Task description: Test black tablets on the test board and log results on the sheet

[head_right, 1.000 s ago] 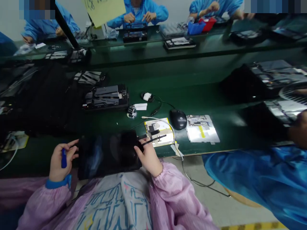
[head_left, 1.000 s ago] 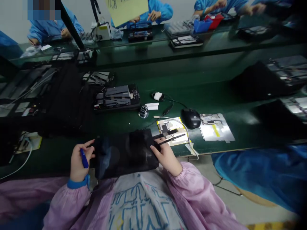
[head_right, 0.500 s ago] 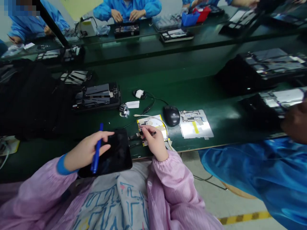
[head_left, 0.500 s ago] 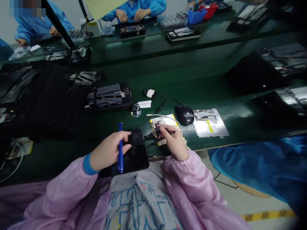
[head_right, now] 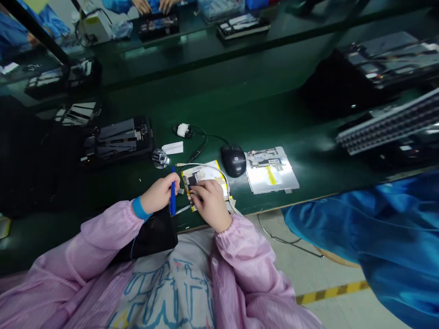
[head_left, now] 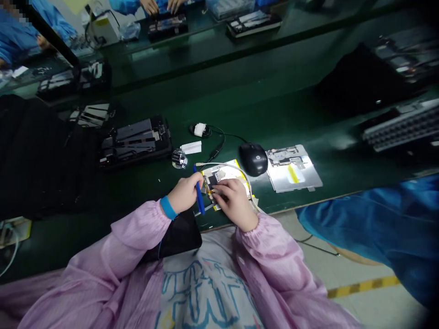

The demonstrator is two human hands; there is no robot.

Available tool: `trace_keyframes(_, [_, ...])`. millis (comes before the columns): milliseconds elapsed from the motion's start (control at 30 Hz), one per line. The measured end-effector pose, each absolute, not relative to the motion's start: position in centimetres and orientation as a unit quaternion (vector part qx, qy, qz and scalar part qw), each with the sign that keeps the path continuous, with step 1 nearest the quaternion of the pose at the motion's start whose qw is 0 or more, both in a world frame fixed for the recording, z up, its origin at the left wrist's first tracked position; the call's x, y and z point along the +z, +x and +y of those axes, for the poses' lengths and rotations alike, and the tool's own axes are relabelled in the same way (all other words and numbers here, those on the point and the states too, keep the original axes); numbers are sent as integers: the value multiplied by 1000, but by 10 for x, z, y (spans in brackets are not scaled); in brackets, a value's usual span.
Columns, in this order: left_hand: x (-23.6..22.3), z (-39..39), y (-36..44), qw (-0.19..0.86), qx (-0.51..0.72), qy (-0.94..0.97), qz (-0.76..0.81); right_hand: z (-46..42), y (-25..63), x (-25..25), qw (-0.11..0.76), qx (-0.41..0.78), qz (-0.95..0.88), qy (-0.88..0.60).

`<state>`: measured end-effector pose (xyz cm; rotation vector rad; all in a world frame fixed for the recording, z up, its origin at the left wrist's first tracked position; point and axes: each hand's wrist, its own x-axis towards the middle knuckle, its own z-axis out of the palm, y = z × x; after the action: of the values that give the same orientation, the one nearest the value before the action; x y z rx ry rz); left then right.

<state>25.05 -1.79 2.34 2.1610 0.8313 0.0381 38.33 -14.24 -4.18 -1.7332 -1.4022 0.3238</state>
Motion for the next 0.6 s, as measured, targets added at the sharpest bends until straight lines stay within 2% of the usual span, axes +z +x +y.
trace_keyframes(167, [16,-22,258,278,-9,880,385,-146,384,-43,357,122,-615,-692])
trace_keyframes(333, [11,-25,262,253,-28,882,397,-147,386,-43,315,120,-639,-691])
trace_keyframes(600, [12,-26,263,259,-19,877,403,-147,387,-46,311,119,-641,-691])
